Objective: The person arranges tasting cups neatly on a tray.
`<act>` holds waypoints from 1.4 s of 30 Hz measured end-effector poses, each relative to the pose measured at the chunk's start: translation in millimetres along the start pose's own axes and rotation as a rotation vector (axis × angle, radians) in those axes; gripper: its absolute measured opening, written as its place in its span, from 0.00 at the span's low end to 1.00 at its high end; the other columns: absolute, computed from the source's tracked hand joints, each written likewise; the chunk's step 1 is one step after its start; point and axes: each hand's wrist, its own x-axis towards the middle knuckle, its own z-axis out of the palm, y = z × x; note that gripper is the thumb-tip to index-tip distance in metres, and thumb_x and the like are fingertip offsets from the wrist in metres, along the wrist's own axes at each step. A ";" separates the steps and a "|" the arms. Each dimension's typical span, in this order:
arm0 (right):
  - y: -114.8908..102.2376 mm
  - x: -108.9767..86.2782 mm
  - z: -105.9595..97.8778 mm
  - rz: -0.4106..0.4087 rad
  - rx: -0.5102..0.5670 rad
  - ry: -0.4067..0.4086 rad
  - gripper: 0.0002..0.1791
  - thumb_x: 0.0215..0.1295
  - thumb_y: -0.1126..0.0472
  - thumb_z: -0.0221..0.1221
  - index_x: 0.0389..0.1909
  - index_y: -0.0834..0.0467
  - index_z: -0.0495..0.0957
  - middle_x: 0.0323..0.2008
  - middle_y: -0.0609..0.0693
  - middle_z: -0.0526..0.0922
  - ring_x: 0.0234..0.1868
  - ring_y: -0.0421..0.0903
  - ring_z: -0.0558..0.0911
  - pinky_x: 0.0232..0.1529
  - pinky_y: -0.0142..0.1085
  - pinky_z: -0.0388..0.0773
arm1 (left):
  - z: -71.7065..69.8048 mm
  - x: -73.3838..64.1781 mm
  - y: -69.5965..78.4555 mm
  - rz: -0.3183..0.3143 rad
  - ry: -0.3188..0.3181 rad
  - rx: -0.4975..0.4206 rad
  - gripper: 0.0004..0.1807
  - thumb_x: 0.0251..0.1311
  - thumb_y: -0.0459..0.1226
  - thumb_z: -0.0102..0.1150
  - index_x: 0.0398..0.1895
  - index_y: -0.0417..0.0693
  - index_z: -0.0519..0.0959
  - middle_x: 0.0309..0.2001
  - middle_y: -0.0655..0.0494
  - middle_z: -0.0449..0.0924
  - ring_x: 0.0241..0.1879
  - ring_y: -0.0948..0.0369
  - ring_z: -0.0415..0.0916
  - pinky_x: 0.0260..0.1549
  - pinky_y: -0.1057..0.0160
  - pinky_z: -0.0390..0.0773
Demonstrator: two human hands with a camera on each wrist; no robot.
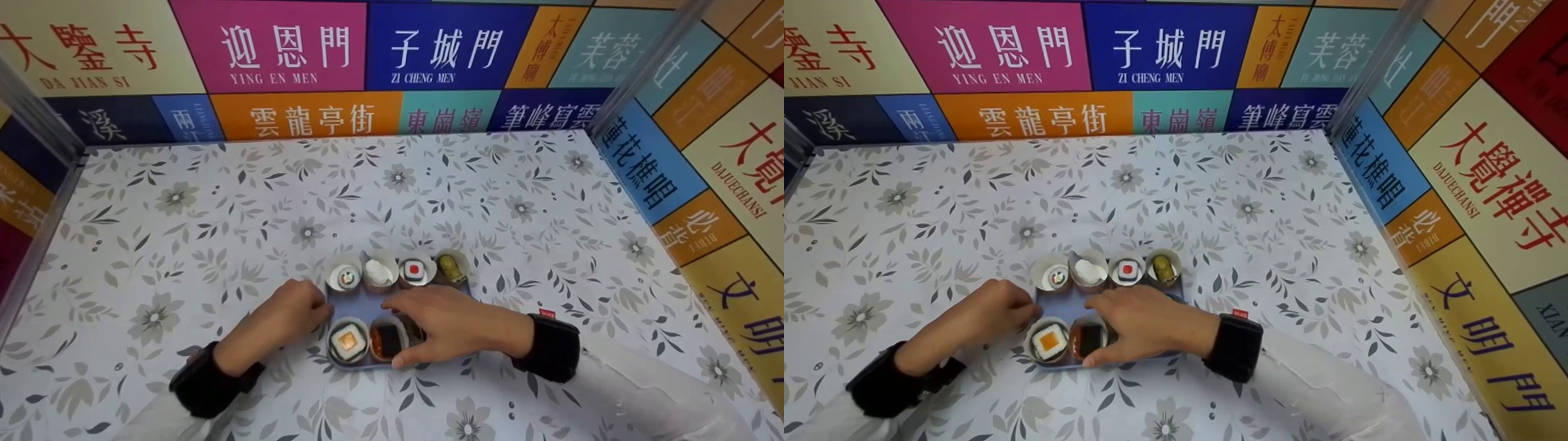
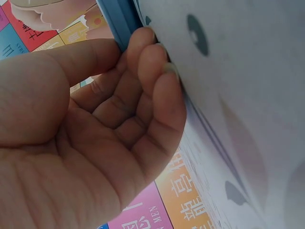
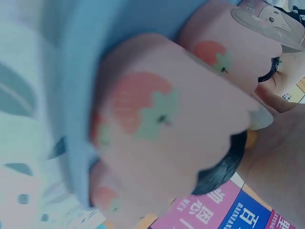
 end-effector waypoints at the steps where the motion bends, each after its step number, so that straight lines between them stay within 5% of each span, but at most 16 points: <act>1: 0.6 -2.2 -0.2 -0.007 -0.010 0.009 0.50 0.63 0.24 0.60 0.74 0.56 0.69 0.66 0.51 0.78 0.64 0.49 0.78 0.66 0.50 0.73 | -0.1 0.0 -0.2 -0.001 0.001 -0.005 0.29 0.66 0.32 0.61 0.07 0.55 0.63 0.09 0.66 0.58 0.12 0.65 0.58 0.17 0.65 0.59; 5: 3.2 -7.8 -4.0 -0.035 -0.058 0.062 0.48 0.65 0.26 0.59 0.72 0.58 0.71 0.64 0.51 0.79 0.62 0.49 0.79 0.64 0.52 0.73 | -0.9 -0.3 -0.1 -0.028 -0.002 -0.018 0.29 0.67 0.32 0.61 0.07 0.54 0.64 0.09 0.66 0.58 0.13 0.65 0.58 0.17 0.65 0.60; 11: 11.1 -12.2 -8.4 0.038 -0.086 0.105 0.48 0.62 0.25 0.61 0.69 0.58 0.74 0.61 0.49 0.81 0.59 0.48 0.80 0.61 0.50 0.75 | -0.8 0.0 1.5 -0.050 -0.008 -0.026 0.28 0.67 0.33 0.61 0.08 0.54 0.65 0.09 0.66 0.60 0.13 0.65 0.61 0.18 0.64 0.61; 20: 14.9 -19.8 -0.6 0.006 -0.112 0.120 0.38 0.64 0.27 0.61 0.57 0.56 0.82 0.47 0.46 0.83 0.44 0.44 0.80 0.43 0.44 0.78 | -0.2 0.2 2.3 -0.040 -0.007 -0.022 0.28 0.67 0.33 0.61 0.08 0.54 0.66 0.09 0.66 0.60 0.13 0.65 0.61 0.18 0.64 0.61; 42: 17.8 -27.0 12.2 0.033 -0.055 0.164 0.41 0.64 0.25 0.59 0.61 0.56 0.79 0.55 0.47 0.82 0.55 0.45 0.80 0.56 0.45 0.78 | 1.0 0.3 0.3 -0.014 0.000 -0.012 0.28 0.68 0.32 0.62 0.08 0.53 0.67 0.10 0.66 0.62 0.13 0.65 0.61 0.18 0.64 0.63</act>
